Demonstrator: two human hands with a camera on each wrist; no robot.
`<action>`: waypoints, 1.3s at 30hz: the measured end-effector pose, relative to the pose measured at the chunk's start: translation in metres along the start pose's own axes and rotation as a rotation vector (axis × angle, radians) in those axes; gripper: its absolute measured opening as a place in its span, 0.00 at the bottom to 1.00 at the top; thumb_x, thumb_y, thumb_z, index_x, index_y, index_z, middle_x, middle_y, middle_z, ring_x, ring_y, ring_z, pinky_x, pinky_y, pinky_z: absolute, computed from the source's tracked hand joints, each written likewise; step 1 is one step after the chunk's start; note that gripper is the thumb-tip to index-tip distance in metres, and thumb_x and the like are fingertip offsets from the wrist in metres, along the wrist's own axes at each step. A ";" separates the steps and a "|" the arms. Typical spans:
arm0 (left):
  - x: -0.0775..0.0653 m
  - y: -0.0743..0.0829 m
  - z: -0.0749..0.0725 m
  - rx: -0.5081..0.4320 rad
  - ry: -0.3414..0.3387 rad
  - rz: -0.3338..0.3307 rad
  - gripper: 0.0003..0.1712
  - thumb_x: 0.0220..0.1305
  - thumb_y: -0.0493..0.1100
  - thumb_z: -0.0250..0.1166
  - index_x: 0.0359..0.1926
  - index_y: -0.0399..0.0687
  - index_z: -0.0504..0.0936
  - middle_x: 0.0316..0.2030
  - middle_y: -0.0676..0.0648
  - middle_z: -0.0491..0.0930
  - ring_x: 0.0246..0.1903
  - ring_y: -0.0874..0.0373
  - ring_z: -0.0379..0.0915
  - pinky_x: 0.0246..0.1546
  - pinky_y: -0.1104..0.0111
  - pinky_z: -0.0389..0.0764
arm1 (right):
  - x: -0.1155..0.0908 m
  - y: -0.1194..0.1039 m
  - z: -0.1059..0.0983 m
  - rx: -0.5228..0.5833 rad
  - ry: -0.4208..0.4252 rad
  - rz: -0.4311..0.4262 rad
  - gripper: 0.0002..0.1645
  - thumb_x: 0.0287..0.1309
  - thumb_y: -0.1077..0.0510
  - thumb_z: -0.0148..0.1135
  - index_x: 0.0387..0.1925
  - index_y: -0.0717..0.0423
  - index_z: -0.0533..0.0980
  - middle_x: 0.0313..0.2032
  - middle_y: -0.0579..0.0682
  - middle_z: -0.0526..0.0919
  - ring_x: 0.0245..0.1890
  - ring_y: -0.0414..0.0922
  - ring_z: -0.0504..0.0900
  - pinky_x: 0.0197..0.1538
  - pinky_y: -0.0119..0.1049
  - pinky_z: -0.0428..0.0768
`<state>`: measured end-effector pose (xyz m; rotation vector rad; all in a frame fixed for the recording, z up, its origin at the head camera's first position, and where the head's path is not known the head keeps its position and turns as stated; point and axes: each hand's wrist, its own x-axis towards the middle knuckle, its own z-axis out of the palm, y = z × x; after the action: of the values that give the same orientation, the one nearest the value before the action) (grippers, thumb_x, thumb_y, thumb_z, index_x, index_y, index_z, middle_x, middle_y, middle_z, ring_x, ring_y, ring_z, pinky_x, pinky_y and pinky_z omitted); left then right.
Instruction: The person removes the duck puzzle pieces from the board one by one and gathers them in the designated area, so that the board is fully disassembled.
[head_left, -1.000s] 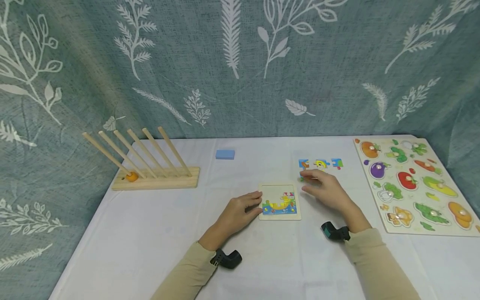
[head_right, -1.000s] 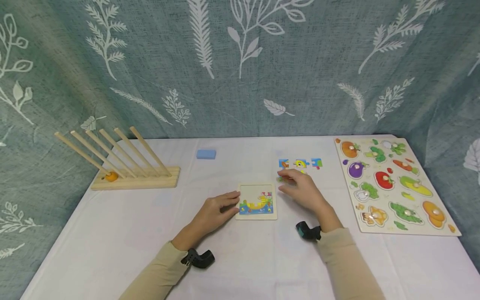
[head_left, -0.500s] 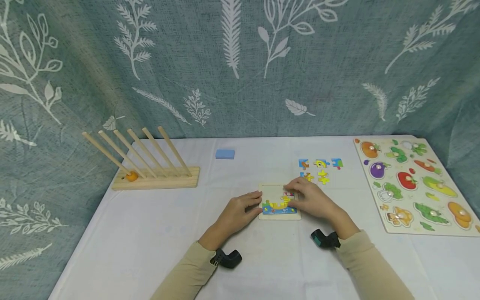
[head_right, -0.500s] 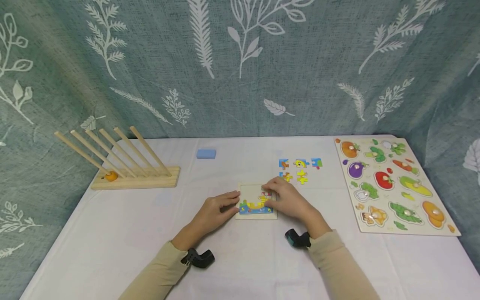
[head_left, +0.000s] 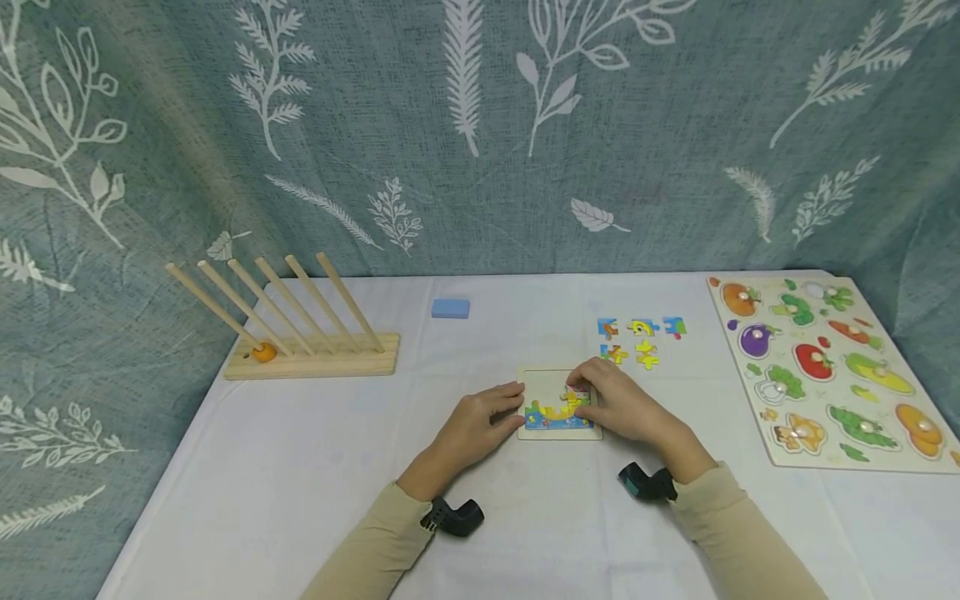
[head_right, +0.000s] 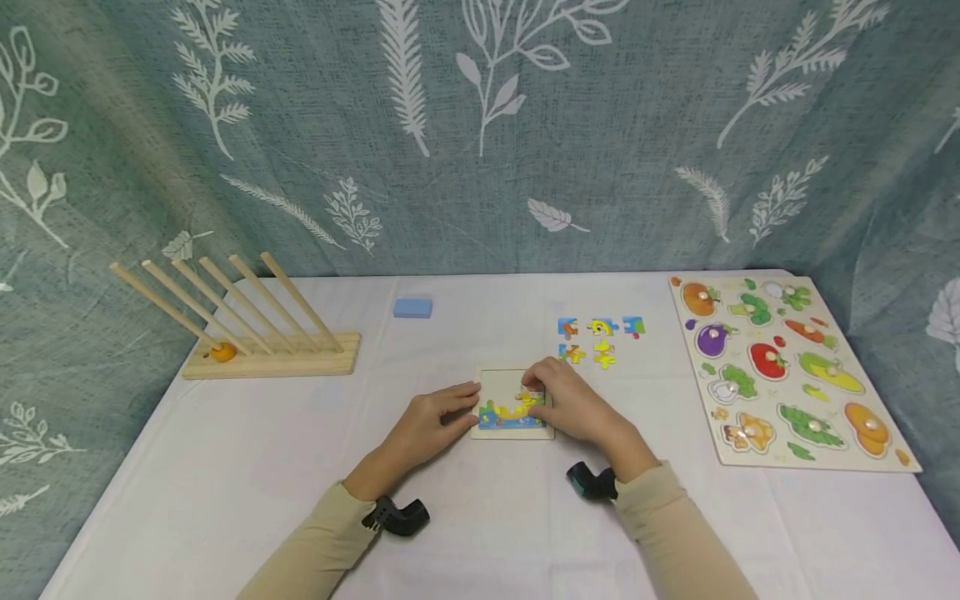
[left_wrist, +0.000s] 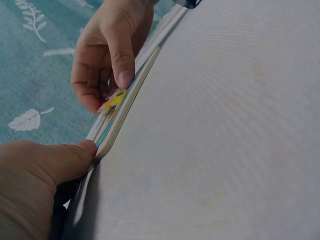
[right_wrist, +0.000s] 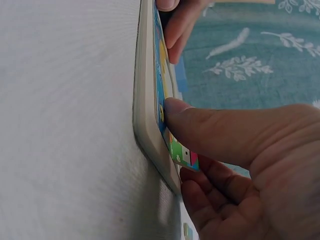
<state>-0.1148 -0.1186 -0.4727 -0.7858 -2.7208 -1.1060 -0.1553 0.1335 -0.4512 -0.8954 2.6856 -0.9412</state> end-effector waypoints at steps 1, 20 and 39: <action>0.000 0.000 0.000 0.001 0.001 0.001 0.21 0.58 0.41 0.68 0.51 0.36 0.81 0.56 0.44 0.78 0.58 0.52 0.73 0.58 0.64 0.77 | 0.000 0.000 0.000 0.000 -0.001 0.001 0.19 0.53 0.58 0.69 0.47 0.54 0.74 0.46 0.49 0.76 0.49 0.47 0.73 0.56 0.48 0.74; 0.001 0.000 0.000 0.001 -0.001 0.006 0.21 0.58 0.41 0.68 0.51 0.36 0.81 0.55 0.43 0.78 0.58 0.52 0.73 0.58 0.64 0.76 | -0.003 0.006 -0.010 0.091 -0.030 -0.002 0.20 0.56 0.61 0.66 0.52 0.54 0.78 0.49 0.48 0.80 0.47 0.44 0.76 0.51 0.42 0.78; 0.001 0.001 0.000 0.007 -0.007 0.004 0.22 0.58 0.42 0.68 0.52 0.35 0.80 0.56 0.43 0.78 0.58 0.52 0.73 0.58 0.64 0.76 | -0.030 0.057 -0.066 0.125 0.235 0.187 0.21 0.61 0.67 0.58 0.56 0.61 0.75 0.53 0.60 0.76 0.55 0.60 0.74 0.59 0.56 0.74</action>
<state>-0.1153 -0.1180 -0.4719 -0.7953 -2.7254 -1.0945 -0.1803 0.2204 -0.4354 -0.5270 2.7995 -1.2211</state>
